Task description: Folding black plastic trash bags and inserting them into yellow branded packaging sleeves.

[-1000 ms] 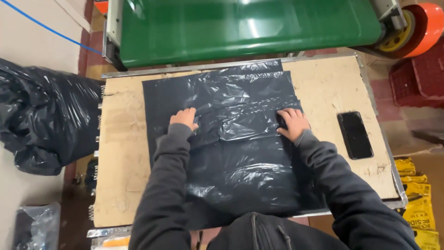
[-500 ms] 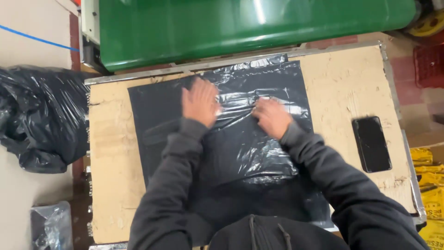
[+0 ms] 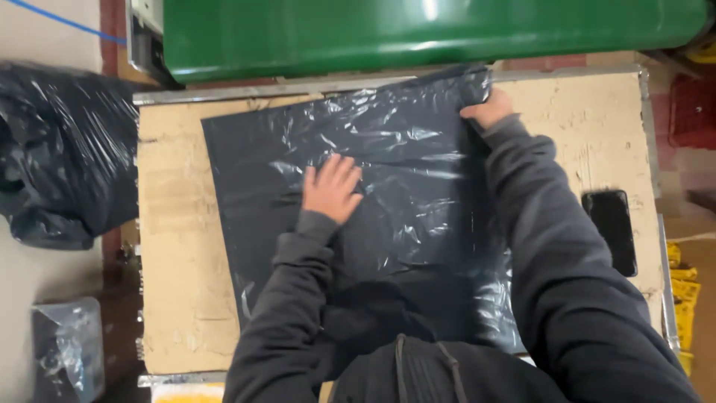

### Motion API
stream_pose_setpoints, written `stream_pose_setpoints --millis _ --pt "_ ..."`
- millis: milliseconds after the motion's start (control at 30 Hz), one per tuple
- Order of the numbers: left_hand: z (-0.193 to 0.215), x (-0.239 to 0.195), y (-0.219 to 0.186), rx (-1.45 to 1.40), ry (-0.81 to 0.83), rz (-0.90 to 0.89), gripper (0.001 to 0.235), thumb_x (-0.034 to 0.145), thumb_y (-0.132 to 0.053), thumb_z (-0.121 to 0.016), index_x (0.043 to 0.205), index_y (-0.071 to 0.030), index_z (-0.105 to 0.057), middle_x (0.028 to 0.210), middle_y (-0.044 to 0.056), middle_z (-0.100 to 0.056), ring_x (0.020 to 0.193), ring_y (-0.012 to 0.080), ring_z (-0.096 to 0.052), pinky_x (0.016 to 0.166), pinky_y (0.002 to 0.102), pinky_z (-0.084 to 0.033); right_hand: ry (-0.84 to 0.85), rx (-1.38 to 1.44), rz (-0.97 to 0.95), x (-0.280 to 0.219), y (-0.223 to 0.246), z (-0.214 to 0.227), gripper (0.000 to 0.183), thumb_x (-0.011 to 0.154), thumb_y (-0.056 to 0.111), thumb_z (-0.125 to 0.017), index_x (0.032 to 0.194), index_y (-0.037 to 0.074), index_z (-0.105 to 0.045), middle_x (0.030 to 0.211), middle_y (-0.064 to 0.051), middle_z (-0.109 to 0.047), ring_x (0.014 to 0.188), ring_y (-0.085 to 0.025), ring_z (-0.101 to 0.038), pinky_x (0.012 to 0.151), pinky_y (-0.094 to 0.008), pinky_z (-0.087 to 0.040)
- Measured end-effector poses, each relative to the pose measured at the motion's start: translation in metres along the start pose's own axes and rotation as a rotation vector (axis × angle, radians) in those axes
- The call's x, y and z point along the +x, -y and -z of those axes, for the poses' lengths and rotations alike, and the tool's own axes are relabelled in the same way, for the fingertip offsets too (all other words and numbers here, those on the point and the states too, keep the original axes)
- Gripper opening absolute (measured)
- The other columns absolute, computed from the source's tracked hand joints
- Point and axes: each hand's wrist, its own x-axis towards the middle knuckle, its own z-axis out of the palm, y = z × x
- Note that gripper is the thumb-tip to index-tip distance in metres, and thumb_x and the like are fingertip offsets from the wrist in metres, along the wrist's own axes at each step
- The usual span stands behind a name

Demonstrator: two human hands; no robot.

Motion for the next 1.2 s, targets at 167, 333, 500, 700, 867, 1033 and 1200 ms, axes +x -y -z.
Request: stream_pose_setpoints --millis 167,333,500,700,867,1033,1200 --pt "0.054 -0.082 0.092 0.06 0.138 0.206 0.067 0.094 -0.058 -0.054 0.155 -0.033 -0.043 0.169 -0.001 -0.034 0.158 0.0254 -0.02 0.112 0.07 -0.02 -0.107 0.395 0.27 -0.149 0.028 0.078 0.077 0.071 0.017 -0.099 0.136 0.005 -0.061 0.124 -0.026 -0.065 0.121 -0.046 -0.061 0.097 -0.057 -0.048" --pt "0.038 -0.19 0.168 0.36 0.182 0.386 0.044 0.088 -0.065 -0.061 0.112 -0.03 -0.075 0.104 -0.004 -0.072 0.112 0.022 -0.066 0.113 0.052 -0.034 -0.05 0.391 0.565 -0.213 -0.034 0.08 0.041 0.07 -0.012 -0.082 0.109 0.0 -0.077 0.109 -0.02 -0.066 0.101 -0.03 -0.068 0.086 -0.032 -0.053" --pt "0.086 -0.166 0.195 0.114 0.12 0.468 0.036 0.106 -0.032 -0.048 0.129 -0.019 -0.072 0.127 0.002 -0.071 0.125 0.0261 -0.064 0.107 0.042 -0.048 0.008 0.05 0.654 -0.204 -0.012 0.106 0.041 0.085 -0.007 -0.066 0.114 0.018 -0.08 0.115 -0.012 -0.072 0.117 -0.038 -0.065 0.105 -0.048 -0.049" --pt "0.075 -0.09 0.157 0.098 0.347 0.326 0.053 0.085 -0.043 -0.075 0.132 -0.021 -0.064 0.127 0.007 -0.063 0.121 0.0324 -0.057 0.098 0.053 -0.05 -0.049 -0.456 0.86 -0.161 0.023 0.059 0.034 0.088 0.027 -0.077 0.121 0.021 -0.074 0.114 -0.004 -0.071 0.116 -0.032 -0.063 0.102 -0.051 -0.048" --pt "0.146 -0.045 0.133 0.323 0.38 0.342 0.033 0.088 -0.046 -0.072 0.114 -0.026 -0.069 0.114 -0.001 -0.061 0.11 0.026 -0.06 0.082 0.047 -0.057 -0.202 -0.581 0.935 -0.157 0.046 0.091 0.027 0.078 0.034 -0.082 0.094 0.019 -0.066 0.092 -0.005 -0.064 0.094 -0.032 -0.065 0.085 -0.051 -0.052" --pt "0.247 -0.066 0.064 -0.031 0.032 0.25 0.012 0.091 -0.011 -0.069 0.098 -0.006 -0.061 0.091 0.014 -0.065 0.08 0.0352 -0.063 0.074 0.041 -0.051 -0.416 -0.467 1.026 -0.273 0.083 0.172 0.019 0.09 0.002 -0.073 0.105 0.005 -0.062 0.102 -0.01 -0.071 0.087 -0.032 -0.065 0.085 -0.04 -0.052" --pt "0.142 -0.218 0.046 0.219 0.268 0.177 0.023 0.078 -0.037 -0.073 0.095 -0.03 -0.059 0.093 -0.003 -0.057 0.092 0.0204 -0.062 0.079 0.039 -0.055 -0.146 -0.854 0.882 -0.329 -0.071 0.108 0.013 0.082 0.037 -0.059 0.085 0.025 -0.056 0.084 0.001 -0.059 0.084 -0.024 -0.064 0.08 -0.042 -0.051"
